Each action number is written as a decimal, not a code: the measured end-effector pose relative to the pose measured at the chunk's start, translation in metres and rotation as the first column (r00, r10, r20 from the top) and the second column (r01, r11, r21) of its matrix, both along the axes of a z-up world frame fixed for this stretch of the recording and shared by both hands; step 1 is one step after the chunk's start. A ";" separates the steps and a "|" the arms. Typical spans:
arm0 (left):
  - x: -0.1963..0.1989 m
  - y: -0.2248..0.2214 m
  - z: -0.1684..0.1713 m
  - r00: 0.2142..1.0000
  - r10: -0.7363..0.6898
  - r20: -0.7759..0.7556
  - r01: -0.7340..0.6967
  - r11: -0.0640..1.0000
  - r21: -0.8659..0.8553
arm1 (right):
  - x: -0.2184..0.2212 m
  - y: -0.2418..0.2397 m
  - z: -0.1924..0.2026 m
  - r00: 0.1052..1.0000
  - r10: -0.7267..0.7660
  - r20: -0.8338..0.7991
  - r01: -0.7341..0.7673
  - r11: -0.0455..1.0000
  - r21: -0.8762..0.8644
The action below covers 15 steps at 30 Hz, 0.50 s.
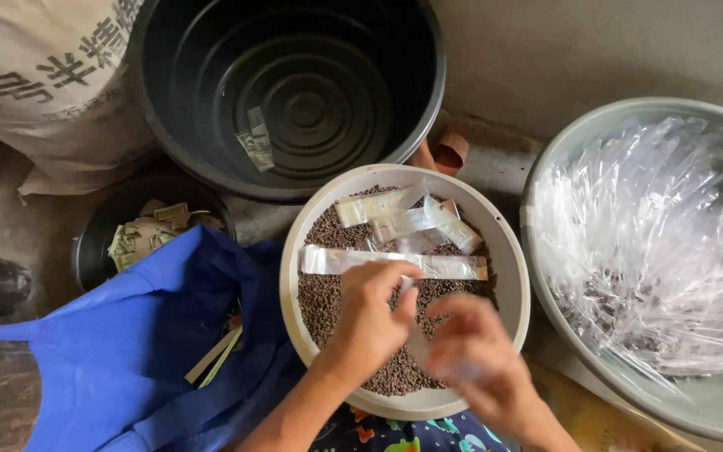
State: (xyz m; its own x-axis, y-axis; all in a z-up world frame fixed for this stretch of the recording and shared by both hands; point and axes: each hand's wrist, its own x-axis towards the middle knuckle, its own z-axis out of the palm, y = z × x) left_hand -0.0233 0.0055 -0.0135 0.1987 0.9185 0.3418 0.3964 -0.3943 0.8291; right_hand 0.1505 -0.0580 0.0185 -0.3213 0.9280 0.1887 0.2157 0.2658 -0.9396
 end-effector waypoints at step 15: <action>0.000 -0.006 0.015 0.996 -0.085 -0.030 0.086 0.996 0.026 | 0.010 0.018 -0.065 0.953 -0.211 -0.219 0.100 0.896 -0.432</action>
